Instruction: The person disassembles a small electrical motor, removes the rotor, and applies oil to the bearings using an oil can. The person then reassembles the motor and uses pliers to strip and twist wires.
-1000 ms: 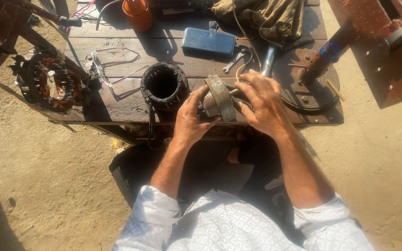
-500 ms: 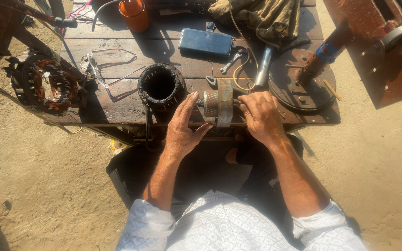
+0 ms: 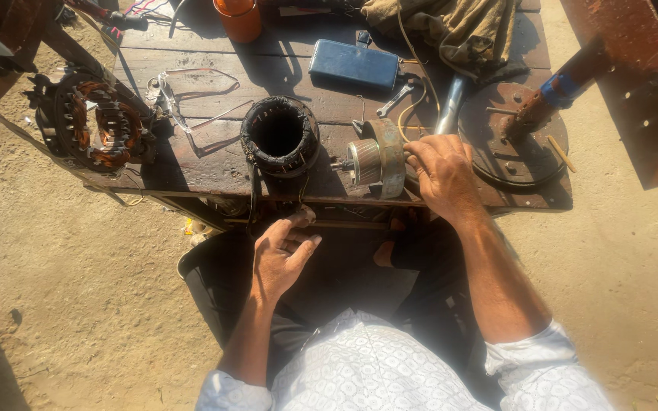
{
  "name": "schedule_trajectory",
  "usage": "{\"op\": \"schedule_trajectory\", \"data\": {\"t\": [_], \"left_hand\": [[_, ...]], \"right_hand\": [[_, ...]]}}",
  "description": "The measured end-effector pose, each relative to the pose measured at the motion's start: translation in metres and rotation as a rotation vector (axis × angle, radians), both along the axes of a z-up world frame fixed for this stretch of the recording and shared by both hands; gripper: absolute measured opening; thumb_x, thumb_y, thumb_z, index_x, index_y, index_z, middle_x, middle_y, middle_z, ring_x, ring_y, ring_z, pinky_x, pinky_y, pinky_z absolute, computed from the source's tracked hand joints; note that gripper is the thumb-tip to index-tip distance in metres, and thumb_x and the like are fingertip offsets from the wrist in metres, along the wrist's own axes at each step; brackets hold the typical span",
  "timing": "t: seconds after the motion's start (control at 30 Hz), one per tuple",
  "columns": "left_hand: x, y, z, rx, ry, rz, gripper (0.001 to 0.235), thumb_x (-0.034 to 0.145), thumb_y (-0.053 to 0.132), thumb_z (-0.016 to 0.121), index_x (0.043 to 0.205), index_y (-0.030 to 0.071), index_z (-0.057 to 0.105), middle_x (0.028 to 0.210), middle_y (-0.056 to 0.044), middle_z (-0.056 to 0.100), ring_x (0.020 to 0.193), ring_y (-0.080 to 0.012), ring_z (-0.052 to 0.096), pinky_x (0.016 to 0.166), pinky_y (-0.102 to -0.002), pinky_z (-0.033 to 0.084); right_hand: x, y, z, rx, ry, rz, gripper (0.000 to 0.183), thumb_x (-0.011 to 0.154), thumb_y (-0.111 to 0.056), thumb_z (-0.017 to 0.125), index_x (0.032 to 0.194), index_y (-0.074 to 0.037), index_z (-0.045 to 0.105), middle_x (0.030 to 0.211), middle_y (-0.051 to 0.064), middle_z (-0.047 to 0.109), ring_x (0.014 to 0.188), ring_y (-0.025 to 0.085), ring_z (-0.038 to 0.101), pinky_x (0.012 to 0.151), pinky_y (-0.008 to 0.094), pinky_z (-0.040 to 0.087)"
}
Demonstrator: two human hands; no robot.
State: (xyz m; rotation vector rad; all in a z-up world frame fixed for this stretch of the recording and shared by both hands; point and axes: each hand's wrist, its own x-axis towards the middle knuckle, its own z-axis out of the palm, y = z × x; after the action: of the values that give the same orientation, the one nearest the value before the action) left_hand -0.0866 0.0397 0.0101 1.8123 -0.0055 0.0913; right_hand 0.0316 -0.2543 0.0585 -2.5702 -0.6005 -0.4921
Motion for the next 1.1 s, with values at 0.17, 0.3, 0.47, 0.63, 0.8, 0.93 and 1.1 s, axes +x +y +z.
{"op": "schedule_trajectory", "data": {"t": [0.17,0.3,0.47,0.63,0.8,0.93,1.1], "left_hand": [[0.007,-0.008,-0.002,0.013,0.031,-0.007,0.043,0.084,0.012,0.081,0.123,0.001,0.069,0.112,-0.012,0.074,0.090,-0.0159,0.076,0.071,-0.026,0.064],[0.010,-0.013,-0.008,0.054,0.000,-0.011,0.040,0.084,0.013,0.083,0.120,0.000,0.070,0.110,-0.012,0.075,0.090,-0.0156,0.076,0.072,-0.026,0.064],[-0.002,-0.005,-0.026,0.031,0.032,0.022,0.044,0.082,0.015,0.082,0.122,0.003,0.071,0.104,-0.012,0.074,0.085,-0.0150,0.074,0.069,-0.026,0.062],[-0.016,0.015,-0.043,0.099,0.141,0.099,0.043,0.082,0.021,0.083,0.120,0.003,0.072,0.107,-0.009,0.076,0.088,-0.0151,0.073,0.074,-0.028,0.060],[-0.033,0.029,-0.048,0.058,0.180,0.213,0.043,0.081,0.023,0.082,0.117,0.001,0.073,0.106,-0.010,0.077,0.088,-0.0169,0.073,0.073,-0.030,0.060],[-0.035,0.034,-0.049,0.039,0.116,0.286,0.044,0.084,0.024,0.081,0.119,-0.001,0.071,0.108,-0.013,0.075,0.095,-0.0193,0.074,0.082,-0.031,0.060],[-0.031,0.043,-0.060,0.199,-0.008,0.519,0.049,0.088,0.024,0.080,0.125,-0.003,0.066,0.117,-0.017,0.069,0.112,-0.0266,0.068,0.096,-0.036,0.054]], "right_hand": [[0.010,-0.001,-0.002,0.024,0.025,0.008,0.019,0.099,-0.014,0.070,0.116,-0.010,0.075,0.115,0.006,0.071,0.117,0.025,0.060,0.102,0.046,0.043],[0.014,-0.002,0.002,0.002,0.049,0.010,0.020,0.097,-0.013,0.071,0.117,-0.012,0.076,0.114,0.007,0.071,0.116,0.026,0.060,0.103,0.046,0.044],[0.023,-0.004,0.010,-0.025,0.100,0.075,0.020,0.093,-0.009,0.075,0.113,-0.011,0.077,0.111,0.007,0.072,0.115,0.027,0.059,0.101,0.042,0.048],[0.039,0.001,0.021,-0.113,0.043,0.174,0.024,0.088,-0.006,0.079,0.112,-0.011,0.076,0.109,0.006,0.071,0.110,0.025,0.060,0.100,0.039,0.051],[0.053,0.004,0.037,-0.247,-0.064,0.207,0.027,0.086,-0.007,0.082,0.112,-0.013,0.078,0.111,0.003,0.071,0.109,0.025,0.058,0.097,0.040,0.050],[0.062,0.004,0.046,-0.390,-0.090,0.097,0.028,0.084,-0.010,0.083,0.111,-0.016,0.079,0.107,0.002,0.069,0.111,0.025,0.057,0.097,0.044,0.049],[0.057,0.008,0.048,-0.209,-0.075,-0.031,0.026,0.089,-0.011,0.082,0.114,-0.012,0.077,0.120,0.008,0.065,0.121,0.029,0.055,0.101,0.045,0.048]]}}
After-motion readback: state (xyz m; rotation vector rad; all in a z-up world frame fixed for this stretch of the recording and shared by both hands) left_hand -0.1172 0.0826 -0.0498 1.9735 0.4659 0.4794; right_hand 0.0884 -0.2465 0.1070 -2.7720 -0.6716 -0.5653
